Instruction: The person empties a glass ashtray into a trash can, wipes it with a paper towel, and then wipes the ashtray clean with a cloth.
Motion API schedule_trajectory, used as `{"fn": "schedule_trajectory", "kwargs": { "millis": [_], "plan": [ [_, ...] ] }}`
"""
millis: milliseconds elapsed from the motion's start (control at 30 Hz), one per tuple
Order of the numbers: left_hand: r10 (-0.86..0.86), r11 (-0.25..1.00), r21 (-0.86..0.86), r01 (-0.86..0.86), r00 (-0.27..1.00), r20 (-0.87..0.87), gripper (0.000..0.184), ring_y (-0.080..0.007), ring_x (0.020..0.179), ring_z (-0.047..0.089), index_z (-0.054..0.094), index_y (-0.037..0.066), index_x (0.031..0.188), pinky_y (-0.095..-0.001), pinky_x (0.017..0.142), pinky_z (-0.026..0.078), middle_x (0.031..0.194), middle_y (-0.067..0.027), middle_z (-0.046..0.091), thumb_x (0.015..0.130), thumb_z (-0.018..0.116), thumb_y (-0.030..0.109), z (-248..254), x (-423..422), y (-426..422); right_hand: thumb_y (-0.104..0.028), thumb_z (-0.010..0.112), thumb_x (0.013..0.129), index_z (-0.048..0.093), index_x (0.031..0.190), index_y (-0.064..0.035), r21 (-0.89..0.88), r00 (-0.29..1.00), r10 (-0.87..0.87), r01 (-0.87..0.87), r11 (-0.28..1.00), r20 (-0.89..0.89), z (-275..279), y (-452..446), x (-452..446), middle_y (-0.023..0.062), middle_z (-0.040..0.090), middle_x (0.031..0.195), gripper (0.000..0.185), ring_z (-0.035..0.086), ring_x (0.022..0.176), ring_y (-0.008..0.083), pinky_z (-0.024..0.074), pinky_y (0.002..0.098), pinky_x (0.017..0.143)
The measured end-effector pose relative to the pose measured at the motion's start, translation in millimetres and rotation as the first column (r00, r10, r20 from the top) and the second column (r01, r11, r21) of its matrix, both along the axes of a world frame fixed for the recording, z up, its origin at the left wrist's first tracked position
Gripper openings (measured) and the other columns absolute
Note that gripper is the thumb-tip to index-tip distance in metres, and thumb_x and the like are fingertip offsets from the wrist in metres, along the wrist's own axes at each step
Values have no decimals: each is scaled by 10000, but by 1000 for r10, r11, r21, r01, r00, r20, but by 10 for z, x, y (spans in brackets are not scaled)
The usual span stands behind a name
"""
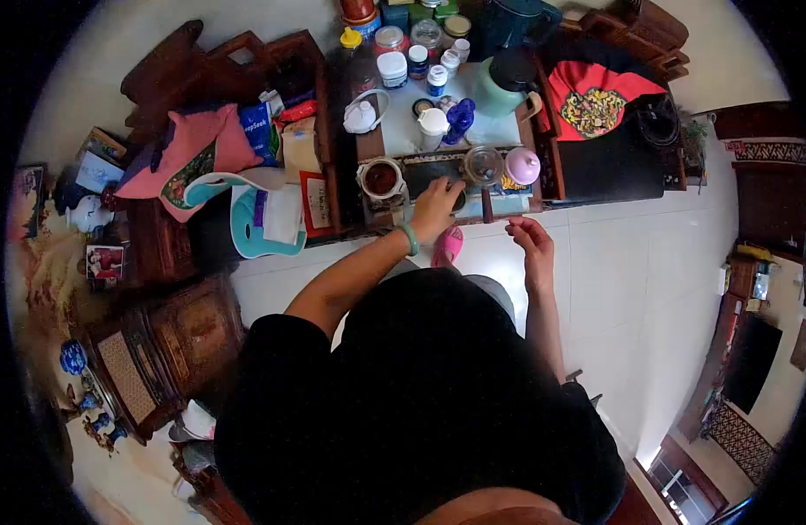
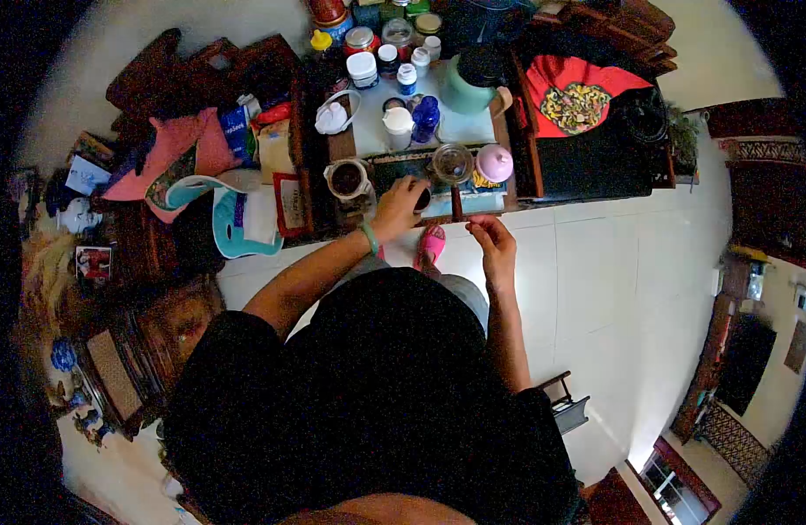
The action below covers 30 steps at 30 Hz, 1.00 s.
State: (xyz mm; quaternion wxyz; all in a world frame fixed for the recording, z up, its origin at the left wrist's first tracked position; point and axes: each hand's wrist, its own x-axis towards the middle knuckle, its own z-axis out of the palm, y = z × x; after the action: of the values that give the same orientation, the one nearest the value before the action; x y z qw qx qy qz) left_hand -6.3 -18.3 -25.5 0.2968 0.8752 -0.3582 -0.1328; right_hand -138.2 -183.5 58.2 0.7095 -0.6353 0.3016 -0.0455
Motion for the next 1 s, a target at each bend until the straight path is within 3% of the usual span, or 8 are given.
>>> {"fn": "schedule_trajectory", "kwargs": {
  "millis": [300, 567, 667, 700, 767, 867, 933, 1000],
  "plan": [
    [63, 934, 338, -120, 982, 176, 408, -397, 997, 533, 432, 21, 1150, -406, 682, 536, 1206, -275, 441, 760, 553, 36, -496, 291, -274, -36, 550, 871, 584, 974, -10, -145, 951, 6, 41, 989, 308, 728, -145, 353, 32, 592, 924, 112, 546, 869, 105, 416, 225, 808],
    [76, 961, 244, -130, 973, 218, 372, -398, 1084, 463, 462, 29, 1160, -488, 836, 452, 1190, -259, 442, 794, 515, 70, -726, 286, -140, -52, 569, 862, 581, 982, 1, -194, 980, 22, 16, 981, 196, 579, -207, 278, 49, 595, 910, 131, 560, 874, 124, 435, 249, 811],
    [117, 991, -3, -134, 856, 504, 463, -400, 1100, 464, 489, 7, 1163, -484, 911, 399, 1212, -240, 455, 713, 588, -33, -410, 275, -142, -51, 578, 857, 584, 986, 4, -188, 987, 59, -30, 982, 151, 356, -220, 162, 45, 598, 892, 140, 552, 841, 112, 434, 243, 786],
    [125, 990, -6, -142, 852, 509, 463, -400, 1100, 464, 489, 7, 1163, -484, 911, 399, 1212, -240, 455, 713, 588, -33, -171, 307, -133, -58, 582, 855, 585, 990, 5, -186, 991, 34, -10, 982, 128, 309, -218, 139, 45, 603, 884, 149, 550, 832, 111, 433, 244, 775],
    [96, 928, -356, -111, 994, -59, 395, -290, 1041, 532, 541, 12, 1100, -411, 893, 428, 1092, -166, 554, 717, 633, -22, 577, 360, -41, -73, 580, 859, 586, 989, 5, -197, 991, 53, -28, 980, 120, 309, -251, 107, 48, 605, 882, 152, 554, 836, 116, 435, 248, 777],
    [117, 532, -809, -250, 968, -223, 236, -121, 912, 560, 552, 2, 1049, -252, 782, 468, 1030, -74, 575, 819, 596, 36, 2016, 379, 491, -89, 576, 862, 587, 986, 5, -193, 991, 47, -22, 981, 127, 313, -332, 134, 51, 604, 877, 156, 561, 840, 123, 437, 251, 779],
    [38, 254, -967, -9, 999, 1, 322, -243, 960, 566, 452, -7, 1180, -334, 825, 470, 1127, -190, 525, 899, 484, 147, 2823, 438, 999, -98, 581, 861, 586, 988, 6, -189, 982, 70, -36, 981, 173, 227, -420, 189, 50, 605, 880, 164, 565, 842, 120, 437, 245, 777],
    [146, 294, -942, -163, 981, -124, 595, -396, 1128, 435, 376, -39, 1256, -489, 1000, 333, 1213, -256, 449, 827, 572, 324, 3581, 251, 1430, -87, 576, 862, 585, 989, 7, -179, 978, 95, -61, 982, 185, 240, -413, 299, 45, 607, 882, 159, 566, 844, 112, 434, 235, 777]
  ]
}}
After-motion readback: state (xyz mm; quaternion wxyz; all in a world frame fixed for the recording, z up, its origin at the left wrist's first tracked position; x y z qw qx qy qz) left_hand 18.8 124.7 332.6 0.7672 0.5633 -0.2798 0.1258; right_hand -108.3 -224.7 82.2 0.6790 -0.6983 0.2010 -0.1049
